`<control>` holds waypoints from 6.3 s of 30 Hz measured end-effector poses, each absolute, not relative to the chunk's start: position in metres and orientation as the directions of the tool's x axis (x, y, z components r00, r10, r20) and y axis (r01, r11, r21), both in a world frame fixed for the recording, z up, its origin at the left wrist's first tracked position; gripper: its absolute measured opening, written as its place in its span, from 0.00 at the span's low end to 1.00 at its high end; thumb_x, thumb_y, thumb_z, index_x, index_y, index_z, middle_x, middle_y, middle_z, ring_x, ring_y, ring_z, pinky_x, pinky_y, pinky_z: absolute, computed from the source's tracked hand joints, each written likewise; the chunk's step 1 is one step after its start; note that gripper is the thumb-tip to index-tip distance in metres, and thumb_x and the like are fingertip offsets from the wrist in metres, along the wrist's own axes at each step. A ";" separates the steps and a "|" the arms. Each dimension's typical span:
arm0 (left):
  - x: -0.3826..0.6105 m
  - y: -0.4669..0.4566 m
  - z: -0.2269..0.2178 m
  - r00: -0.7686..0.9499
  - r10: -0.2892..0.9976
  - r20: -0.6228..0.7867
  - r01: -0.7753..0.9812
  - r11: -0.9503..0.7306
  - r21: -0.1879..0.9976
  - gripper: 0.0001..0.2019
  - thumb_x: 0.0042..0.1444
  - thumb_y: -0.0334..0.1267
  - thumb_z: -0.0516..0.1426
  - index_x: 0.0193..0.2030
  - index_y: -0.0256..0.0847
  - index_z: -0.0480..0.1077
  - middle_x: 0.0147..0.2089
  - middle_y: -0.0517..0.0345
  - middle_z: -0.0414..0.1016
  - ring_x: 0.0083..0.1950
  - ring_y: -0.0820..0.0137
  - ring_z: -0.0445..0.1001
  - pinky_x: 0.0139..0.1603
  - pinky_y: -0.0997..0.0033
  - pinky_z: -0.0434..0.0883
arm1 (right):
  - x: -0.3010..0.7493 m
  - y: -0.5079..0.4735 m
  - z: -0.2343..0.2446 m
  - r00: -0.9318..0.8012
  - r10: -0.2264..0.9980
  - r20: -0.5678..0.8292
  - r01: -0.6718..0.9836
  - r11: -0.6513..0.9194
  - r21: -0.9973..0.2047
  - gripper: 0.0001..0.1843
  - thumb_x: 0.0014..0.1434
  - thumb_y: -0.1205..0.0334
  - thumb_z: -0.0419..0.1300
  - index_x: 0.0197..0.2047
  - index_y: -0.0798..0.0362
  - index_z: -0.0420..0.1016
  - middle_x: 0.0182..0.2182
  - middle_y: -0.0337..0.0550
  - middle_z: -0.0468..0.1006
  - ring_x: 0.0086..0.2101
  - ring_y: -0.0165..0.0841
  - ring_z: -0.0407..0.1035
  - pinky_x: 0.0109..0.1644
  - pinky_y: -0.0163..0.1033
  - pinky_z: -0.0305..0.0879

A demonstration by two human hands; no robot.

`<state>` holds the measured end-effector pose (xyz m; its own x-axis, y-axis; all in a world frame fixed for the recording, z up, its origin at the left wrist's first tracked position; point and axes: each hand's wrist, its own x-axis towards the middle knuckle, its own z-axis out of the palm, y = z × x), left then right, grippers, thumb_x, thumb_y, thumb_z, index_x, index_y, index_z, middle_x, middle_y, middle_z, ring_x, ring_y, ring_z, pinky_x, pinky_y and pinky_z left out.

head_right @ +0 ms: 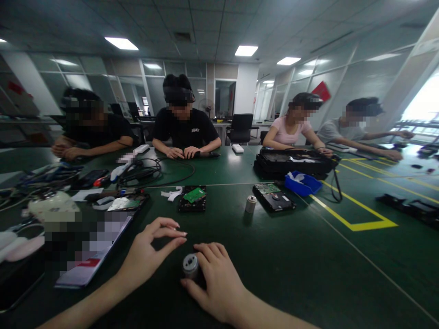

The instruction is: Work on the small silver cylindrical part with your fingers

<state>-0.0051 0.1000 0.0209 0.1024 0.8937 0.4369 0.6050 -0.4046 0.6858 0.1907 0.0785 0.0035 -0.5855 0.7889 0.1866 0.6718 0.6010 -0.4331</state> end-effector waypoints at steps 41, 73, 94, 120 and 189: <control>0.007 0.083 0.028 0.324 0.931 0.167 0.476 -0.313 0.822 0.11 0.44 0.33 0.66 0.37 0.49 0.77 0.52 0.58 0.75 0.54 0.60 0.69 0.58 0.56 0.63 | 0.191 0.077 0.001 -0.591 0.779 0.209 0.657 0.615 -0.437 0.21 0.59 0.52 0.57 0.54 0.50 0.68 0.55 0.47 0.69 0.54 0.41 0.60 0.60 0.49 0.52; 0.004 0.088 0.029 0.134 0.941 0.310 0.465 -0.336 0.819 0.02 0.50 0.35 0.62 0.32 0.44 0.75 0.41 0.57 0.78 0.45 0.63 0.76 0.51 0.63 0.68 | 0.191 0.078 0.005 -0.591 0.784 0.188 0.672 0.608 -0.423 0.20 0.60 0.49 0.56 0.51 0.51 0.70 0.54 0.47 0.69 0.53 0.40 0.61 0.60 0.48 0.52; -0.018 0.119 0.004 0.051 0.960 0.276 0.520 -0.261 0.813 0.06 0.50 0.39 0.63 0.35 0.44 0.74 0.41 0.58 0.81 0.47 0.60 0.77 0.53 0.59 0.68 | 0.192 0.078 0.005 -0.581 0.794 0.179 0.673 0.592 -0.444 0.21 0.60 0.48 0.56 0.52 0.51 0.70 0.56 0.46 0.69 0.54 0.41 0.60 0.61 0.48 0.51; 0.004 0.087 0.027 0.327 0.934 0.140 0.435 -0.281 0.855 0.11 0.42 0.29 0.66 0.34 0.45 0.77 0.48 0.59 0.75 0.51 0.62 0.70 0.56 0.61 0.62 | 0.190 0.078 -0.001 -0.589 0.777 0.221 0.660 0.621 -0.423 0.19 0.59 0.52 0.57 0.52 0.50 0.69 0.54 0.46 0.69 0.53 0.39 0.61 0.60 0.47 0.52; 0.007 0.085 0.018 0.333 0.892 0.306 0.487 -0.441 0.754 0.04 0.50 0.36 0.60 0.33 0.48 0.78 0.40 0.57 0.79 0.44 0.62 0.76 0.47 0.65 0.72 | 0.194 0.103 -0.047 -0.644 0.722 0.252 0.696 0.690 -0.199 0.20 0.60 0.47 0.55 0.50 0.51 0.69 0.50 0.45 0.74 0.48 0.40 0.65 0.53 0.46 0.60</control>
